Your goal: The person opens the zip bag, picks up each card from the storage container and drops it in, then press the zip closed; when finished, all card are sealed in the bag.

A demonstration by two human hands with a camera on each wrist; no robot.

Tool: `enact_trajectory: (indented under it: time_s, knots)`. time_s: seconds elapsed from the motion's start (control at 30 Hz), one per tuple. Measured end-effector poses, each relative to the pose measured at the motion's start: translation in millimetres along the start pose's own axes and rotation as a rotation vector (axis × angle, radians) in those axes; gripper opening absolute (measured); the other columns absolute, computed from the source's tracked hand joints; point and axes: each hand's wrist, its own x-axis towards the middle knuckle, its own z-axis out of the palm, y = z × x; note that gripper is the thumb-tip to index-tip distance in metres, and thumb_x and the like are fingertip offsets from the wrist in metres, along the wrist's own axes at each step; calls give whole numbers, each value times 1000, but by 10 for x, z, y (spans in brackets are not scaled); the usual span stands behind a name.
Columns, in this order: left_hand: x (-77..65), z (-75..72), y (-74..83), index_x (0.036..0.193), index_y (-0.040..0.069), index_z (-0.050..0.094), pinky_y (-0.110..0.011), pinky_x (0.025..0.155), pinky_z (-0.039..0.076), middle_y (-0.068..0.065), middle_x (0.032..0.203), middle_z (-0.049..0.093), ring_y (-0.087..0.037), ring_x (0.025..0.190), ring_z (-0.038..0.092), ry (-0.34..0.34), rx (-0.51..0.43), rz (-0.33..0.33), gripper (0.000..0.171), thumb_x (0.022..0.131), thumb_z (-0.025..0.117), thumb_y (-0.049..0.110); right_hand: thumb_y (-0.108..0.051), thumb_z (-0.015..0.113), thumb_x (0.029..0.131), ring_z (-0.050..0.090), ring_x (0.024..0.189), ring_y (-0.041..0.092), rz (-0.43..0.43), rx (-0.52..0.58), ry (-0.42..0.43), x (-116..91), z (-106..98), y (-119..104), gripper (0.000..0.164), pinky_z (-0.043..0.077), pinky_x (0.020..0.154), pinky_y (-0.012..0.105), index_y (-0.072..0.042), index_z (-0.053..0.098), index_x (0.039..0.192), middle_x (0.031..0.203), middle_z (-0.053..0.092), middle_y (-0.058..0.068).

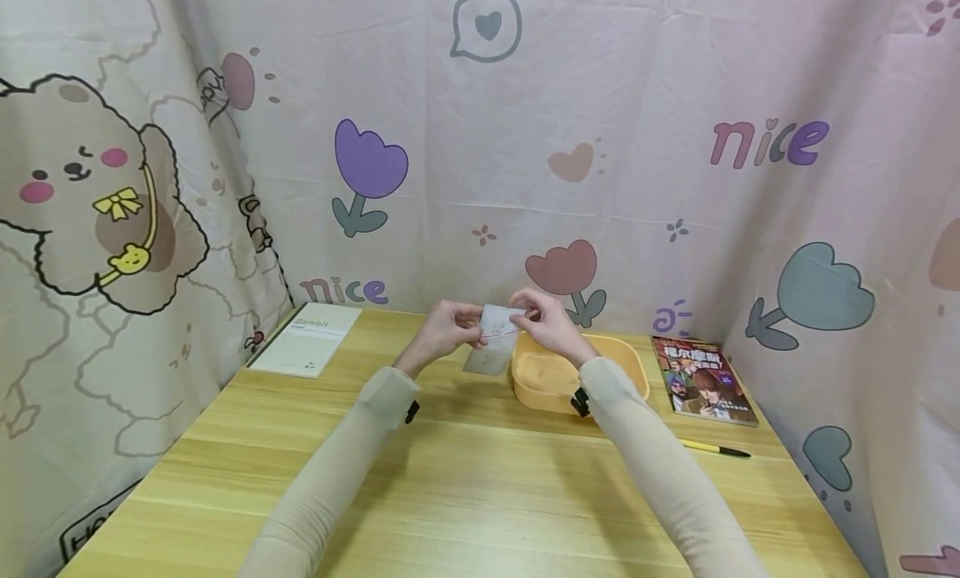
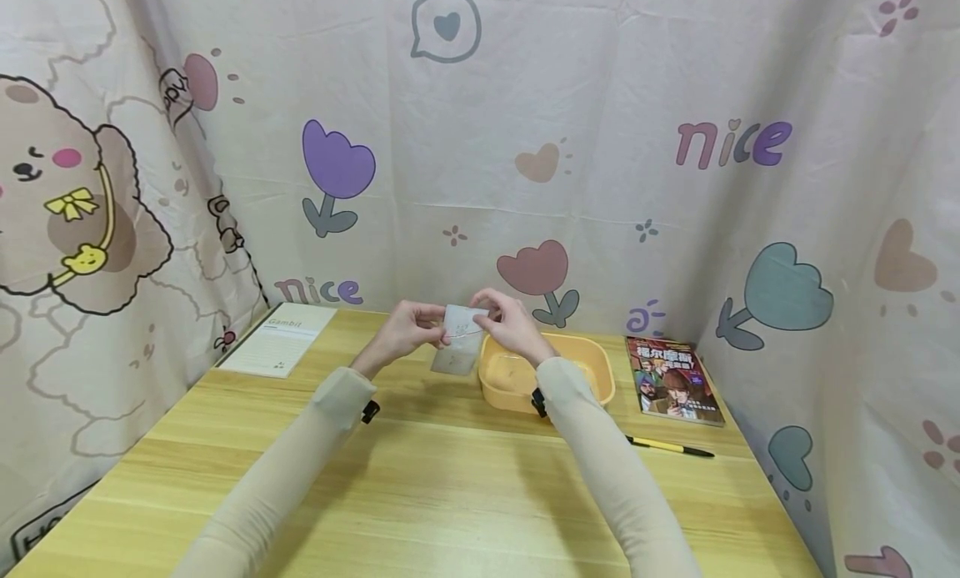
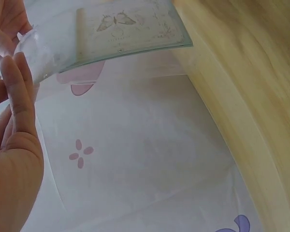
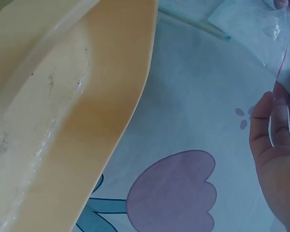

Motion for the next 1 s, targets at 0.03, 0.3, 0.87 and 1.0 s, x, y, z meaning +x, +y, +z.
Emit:
enact_trajectory:
  time_s: [0.03, 0.3, 0.87, 1.0]
  knots:
    - [1, 0, 0, 124, -9, 62, -41, 71, 64, -23, 98, 73, -19, 71, 72, -2, -1, 6, 38, 86, 63, -8, -8, 68, 91, 63, 82, 18, -4, -13, 0, -4, 4, 1, 17, 55, 73, 29, -7, 65, 108, 104, 73, 10]
    - [-8, -16, 6, 123, -7, 63, -33, 67, 63, -21, 99, 74, -20, 71, 73, -15, 21, 33, 37, 86, 60, -7, -11, 72, 88, 57, 76, 13, -68, -82, -7, -31, 30, 19, 6, 54, 68, 27, -12, 74, 93, 85, 65, 1]
    - [-22, -24, -14, 126, -11, 60, -45, 74, 63, -27, 123, 64, -23, 74, 73, -23, -30, 26, 39, 86, 61, -10, -10, 67, 91, 54, 78, 15, -85, -67, -66, -107, 16, 75, 12, 49, 66, 24, -12, 78, 95, 90, 56, 1]
    - [-25, -31, -7, 124, -11, 61, -35, 69, 64, -26, 121, 66, -20, 73, 73, -14, -25, 43, 38, 86, 60, -10, -13, 64, 93, 51, 80, 13, -101, -101, -86, -113, 24, 96, 15, 47, 66, 24, -13, 78, 95, 93, 53, 1]
